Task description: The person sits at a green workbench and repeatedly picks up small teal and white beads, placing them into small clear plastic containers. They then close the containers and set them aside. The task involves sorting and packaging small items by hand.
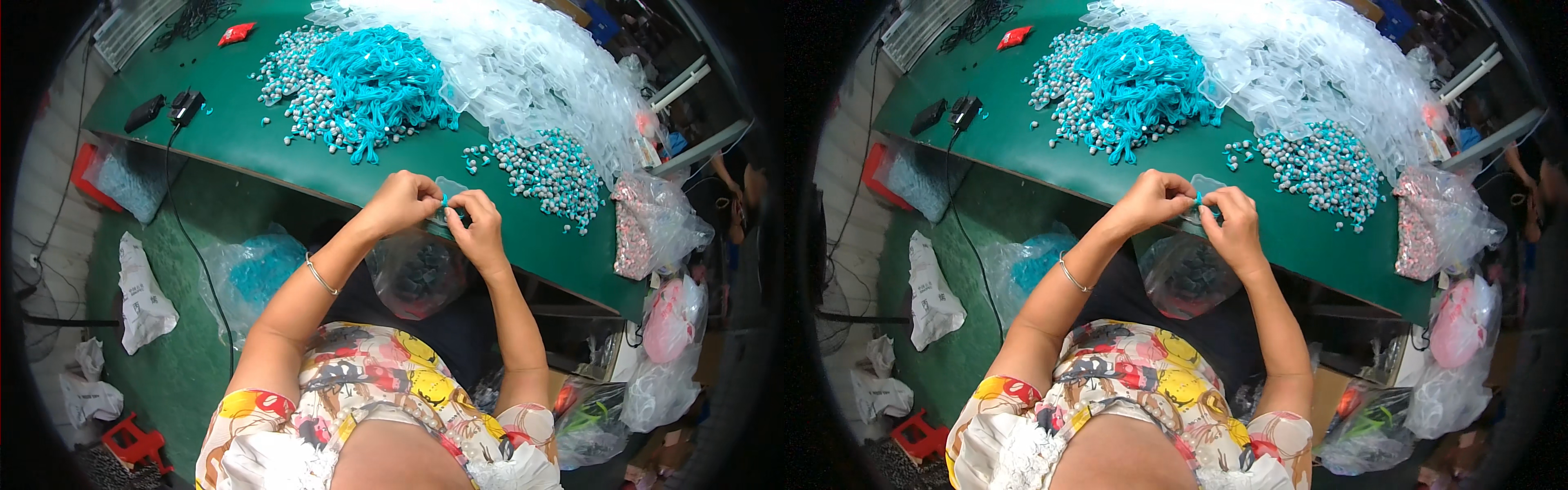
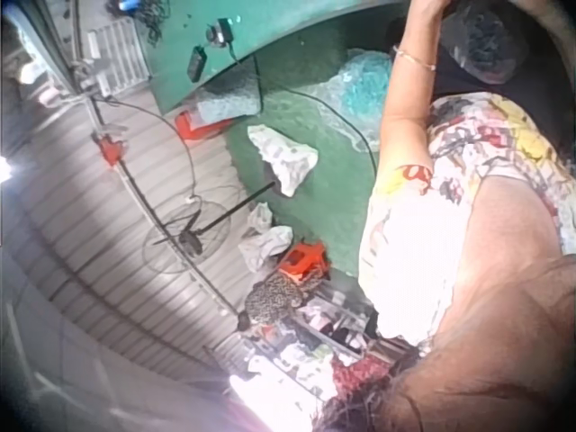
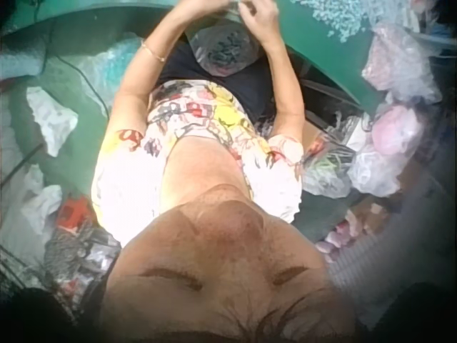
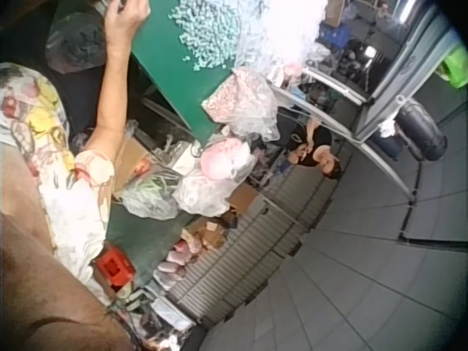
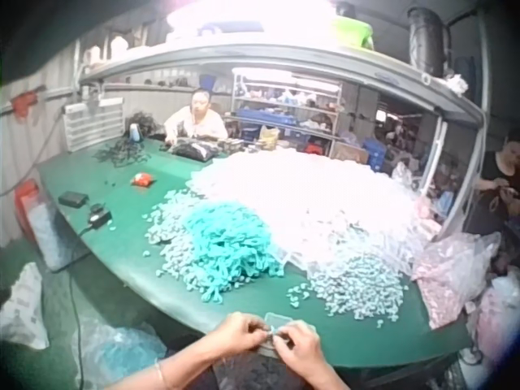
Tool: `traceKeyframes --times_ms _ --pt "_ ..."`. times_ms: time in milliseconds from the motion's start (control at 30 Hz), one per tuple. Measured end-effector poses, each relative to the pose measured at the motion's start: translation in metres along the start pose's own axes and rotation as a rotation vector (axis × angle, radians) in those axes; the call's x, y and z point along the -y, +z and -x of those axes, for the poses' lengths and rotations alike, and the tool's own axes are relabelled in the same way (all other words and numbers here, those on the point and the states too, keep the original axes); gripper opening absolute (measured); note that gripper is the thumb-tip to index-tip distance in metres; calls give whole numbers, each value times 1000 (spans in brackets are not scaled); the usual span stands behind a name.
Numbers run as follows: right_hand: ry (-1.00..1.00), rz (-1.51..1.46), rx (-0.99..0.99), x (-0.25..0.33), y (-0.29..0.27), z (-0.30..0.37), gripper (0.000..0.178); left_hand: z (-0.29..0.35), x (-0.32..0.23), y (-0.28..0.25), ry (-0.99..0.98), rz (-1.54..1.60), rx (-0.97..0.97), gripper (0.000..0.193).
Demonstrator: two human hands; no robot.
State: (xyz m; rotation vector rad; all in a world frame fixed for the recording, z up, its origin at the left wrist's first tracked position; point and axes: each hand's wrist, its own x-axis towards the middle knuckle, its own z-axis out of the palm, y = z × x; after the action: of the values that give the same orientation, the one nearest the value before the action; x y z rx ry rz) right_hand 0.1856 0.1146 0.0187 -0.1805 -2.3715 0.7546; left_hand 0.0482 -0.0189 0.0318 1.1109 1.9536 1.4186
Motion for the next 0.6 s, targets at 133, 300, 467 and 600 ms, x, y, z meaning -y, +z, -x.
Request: traceKeyframes --times_ms 133,300,467,600 --pt "-34 9 -10 0 0 0 14 0 -3 1 26 -59 -14 20" --pt "-87 25 -37 -3 1 -2 14 1 -6 5 73 -192 -45 20" --pt "-47 19 -13 -2 0 -1 14 0 -8 -2 77 -160 25 16" --pt "-35 8 6 1 -1 -1 13 -3 5 -18 47 -46 -29 15"
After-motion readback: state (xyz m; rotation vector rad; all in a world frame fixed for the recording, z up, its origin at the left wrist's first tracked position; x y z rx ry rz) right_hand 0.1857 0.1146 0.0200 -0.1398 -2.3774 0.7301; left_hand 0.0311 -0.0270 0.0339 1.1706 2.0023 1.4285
